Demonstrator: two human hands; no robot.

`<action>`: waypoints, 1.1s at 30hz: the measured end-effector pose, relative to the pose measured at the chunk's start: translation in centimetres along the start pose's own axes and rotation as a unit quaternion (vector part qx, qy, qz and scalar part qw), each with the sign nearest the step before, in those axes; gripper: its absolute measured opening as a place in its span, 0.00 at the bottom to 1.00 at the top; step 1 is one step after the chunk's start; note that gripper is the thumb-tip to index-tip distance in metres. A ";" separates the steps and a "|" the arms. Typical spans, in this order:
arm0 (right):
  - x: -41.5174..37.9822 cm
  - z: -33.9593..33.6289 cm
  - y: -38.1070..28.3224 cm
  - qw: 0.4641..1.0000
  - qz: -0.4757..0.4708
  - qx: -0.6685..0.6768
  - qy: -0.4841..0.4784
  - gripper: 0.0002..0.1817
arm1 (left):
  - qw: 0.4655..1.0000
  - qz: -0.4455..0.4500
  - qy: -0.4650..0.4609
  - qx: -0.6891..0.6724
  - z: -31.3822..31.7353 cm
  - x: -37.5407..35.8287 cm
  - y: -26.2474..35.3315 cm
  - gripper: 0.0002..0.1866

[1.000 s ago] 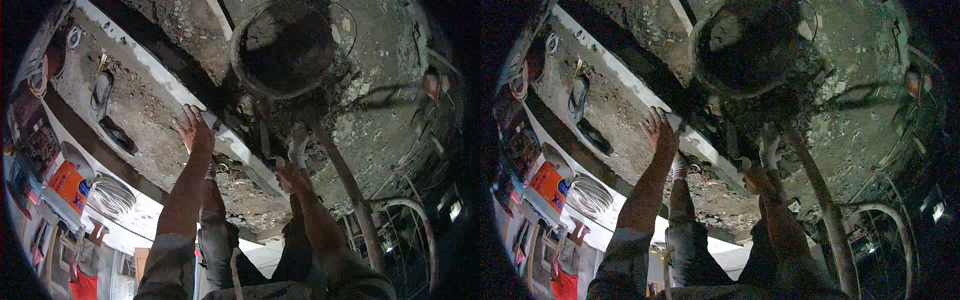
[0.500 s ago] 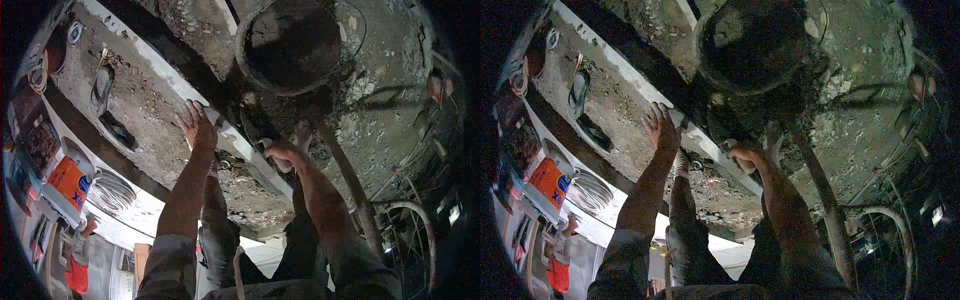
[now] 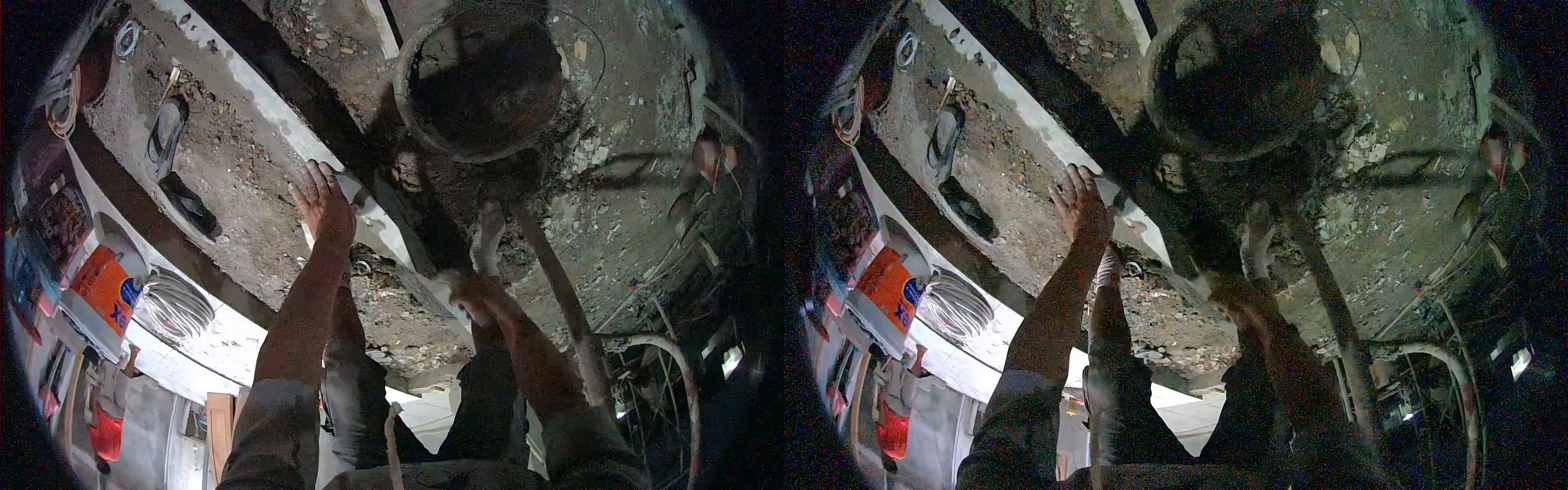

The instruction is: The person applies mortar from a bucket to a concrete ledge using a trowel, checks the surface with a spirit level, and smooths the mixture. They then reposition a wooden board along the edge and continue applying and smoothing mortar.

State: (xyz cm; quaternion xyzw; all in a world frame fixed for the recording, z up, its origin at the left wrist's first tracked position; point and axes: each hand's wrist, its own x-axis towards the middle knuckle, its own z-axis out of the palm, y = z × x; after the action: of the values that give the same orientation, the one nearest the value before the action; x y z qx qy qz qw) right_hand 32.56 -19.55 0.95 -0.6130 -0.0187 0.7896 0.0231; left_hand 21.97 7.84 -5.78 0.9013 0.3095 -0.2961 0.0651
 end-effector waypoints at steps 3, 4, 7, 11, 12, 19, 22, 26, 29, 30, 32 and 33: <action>-1.4 0.3 1.6 0.999 0.004 0.023 0.022 0.17 | 0.999 -0.011 -0.002 0.049 -0.1 0.1 0.1 0.50; -0.6 -0.2 1.4 0.999 -0.006 0.017 0.039 0.17 | 0.998 -0.012 0.003 0.056 0.1 0.1 0.1 0.50; 2.0 -3.4 -3.9 0.996 -0.056 0.005 0.074 0.17 | 1.000 -0.006 0.016 0.017 1.1 0.0 -0.4 0.50; 8.1 -5.4 -8.1 0.948 -0.184 0.247 0.084 0.15 | 1.000 0.000 0.030 -0.003 1.6 0.0 -0.4 0.52; 8.9 -5.4 -7.8 0.946 -0.186 0.250 0.086 0.15 | 0.999 0.003 0.033 -0.001 0.9 0.3 -0.1 0.52; 6.6 -3.6 0.1 0.992 -0.097 0.071 0.050 0.25 | 0.999 -0.007 -0.032 0.029 -0.4 0.0 0.3 0.51; 7.9 -1.8 4.8 0.994 -0.102 0.009 0.031 0.27 | 1.000 -0.012 -0.017 0.024 0.1 0.0 0.4 0.53; 5.8 0.3 6.5 0.997 -0.062 0.042 0.005 0.25 | 0.995 -0.009 -0.051 0.090 -0.1 0.0 0.7 0.52; 1.6 0.6 8.7 0.996 -0.051 0.073 0.003 0.24 | 0.999 0.003 0.043 0.019 1.1 0.2 0.5 0.51; 0.4 0.2 9.4 0.994 -0.049 0.094 0.004 0.23 | 0.999 -0.002 0.010 0.031 0.6 0.2 0.6 0.51; -0.4 -0.2 10.7 0.986 -0.053 0.160 0.012 0.22 | 0.999 -0.009 0.028 0.036 0.5 0.4 0.7 0.52; 0.1 -0.2 11.2 0.979 -0.071 0.190 0.019 0.22 | 0.999 -0.009 0.027 0.036 0.5 0.2 0.7 0.52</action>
State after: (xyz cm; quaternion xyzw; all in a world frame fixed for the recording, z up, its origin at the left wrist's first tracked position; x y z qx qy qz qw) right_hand 32.56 -30.68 0.15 -0.6097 0.0885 0.7632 0.1950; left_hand 22.28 7.26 -6.38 0.9077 0.3086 -0.2833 0.0218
